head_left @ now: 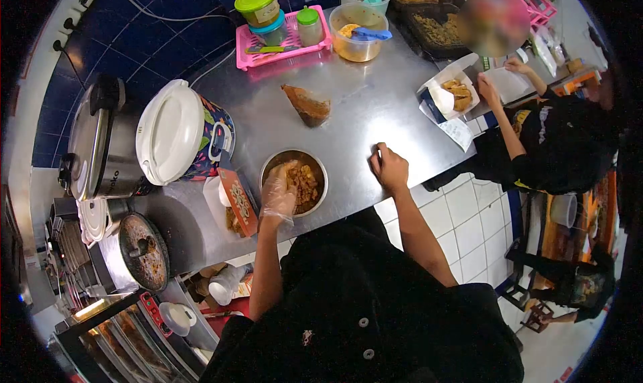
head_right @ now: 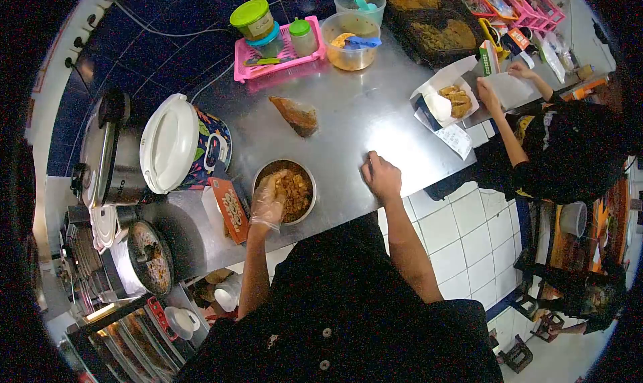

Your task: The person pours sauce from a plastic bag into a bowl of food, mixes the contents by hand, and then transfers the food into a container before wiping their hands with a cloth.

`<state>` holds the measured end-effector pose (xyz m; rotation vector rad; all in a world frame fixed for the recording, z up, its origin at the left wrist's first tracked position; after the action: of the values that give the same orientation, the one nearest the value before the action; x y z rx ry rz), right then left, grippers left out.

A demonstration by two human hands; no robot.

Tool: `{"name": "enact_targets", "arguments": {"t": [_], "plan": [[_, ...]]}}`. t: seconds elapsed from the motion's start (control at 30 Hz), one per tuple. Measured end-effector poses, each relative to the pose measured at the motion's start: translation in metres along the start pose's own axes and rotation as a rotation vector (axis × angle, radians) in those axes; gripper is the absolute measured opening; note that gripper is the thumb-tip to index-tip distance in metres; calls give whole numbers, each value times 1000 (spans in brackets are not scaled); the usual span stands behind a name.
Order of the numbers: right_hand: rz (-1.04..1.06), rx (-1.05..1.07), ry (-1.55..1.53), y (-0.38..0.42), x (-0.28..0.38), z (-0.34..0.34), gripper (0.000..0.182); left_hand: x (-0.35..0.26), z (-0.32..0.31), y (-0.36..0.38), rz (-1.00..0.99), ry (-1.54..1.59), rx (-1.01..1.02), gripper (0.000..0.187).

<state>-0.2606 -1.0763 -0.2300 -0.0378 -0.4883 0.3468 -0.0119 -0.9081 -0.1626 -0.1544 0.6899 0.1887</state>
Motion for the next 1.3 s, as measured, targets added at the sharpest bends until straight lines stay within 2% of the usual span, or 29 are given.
{"name": "enact_targets", "arguments": {"t": [0.1,0.2,0.27,0.37,0.47,0.5,0.57,0.67,0.7,0.77,0.8,0.87,0.9,0.97,1.0,1.07,1.3], "plan": [[-11,4,-10,0,1,2,18,6,-4,0,17,95,-8,54],[-27,20,9,0,1,0,18,8,-7,-2,120,160,27,58],[-38,26,31,-1,-1,0,18,-5,-7,-3,55,-49,52,66],[-40,36,25,0,-1,-2,19,-10,-20,0,98,-159,156,75],[-48,36,22,-1,-3,-4,19,-9,-29,-4,153,-161,247,73],[-56,46,43,-2,-3,-5,19,-6,-32,-4,150,-161,247,73],[-62,57,63,-1,-4,-6,19,-1,-34,-4,60,-274,204,61],[-10,-26,54,-1,-1,-3,21,28,-43,-2,108,-280,194,57],[-13,-20,57,-2,-1,-3,21,14,-29,-10,104,-281,195,57],[-21,-12,61,-1,-3,-3,21,-9,-7,-16,447,18,362,55],[-31,7,46,-1,-2,-2,20,-5,-7,-13,448,17,367,55],[-43,32,32,0,-5,-5,20,0,-6,-8,231,-11,329,59],[-42,45,26,-1,-6,-6,20,6,-10,-4,232,-11,330,59],[-40,58,21,-1,-6,-8,20,0,-12,-3,-26,-111,248,68],[-35,45,17,-1,-5,-5,21,-6,-12,0,-25,-111,248,68],[-28,34,11,0,-2,-3,21,-12,-17,7,48,-304,336,67],[-52,43,39,-1,-3,-3,21,-10,-12,4,139,-178,276,55]]}}
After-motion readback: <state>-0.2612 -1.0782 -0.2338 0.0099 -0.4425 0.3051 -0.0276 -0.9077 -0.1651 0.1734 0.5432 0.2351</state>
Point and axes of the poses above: each hand's wrist, its own y-axis away from the middle knuckle, its own z-axis out of the back of the hand, x = y × z, the point moved 7 cm from there along -y, towards the middle knuckle, and after that the axes turned 12 degrees about -z, right-handed, at the moved point
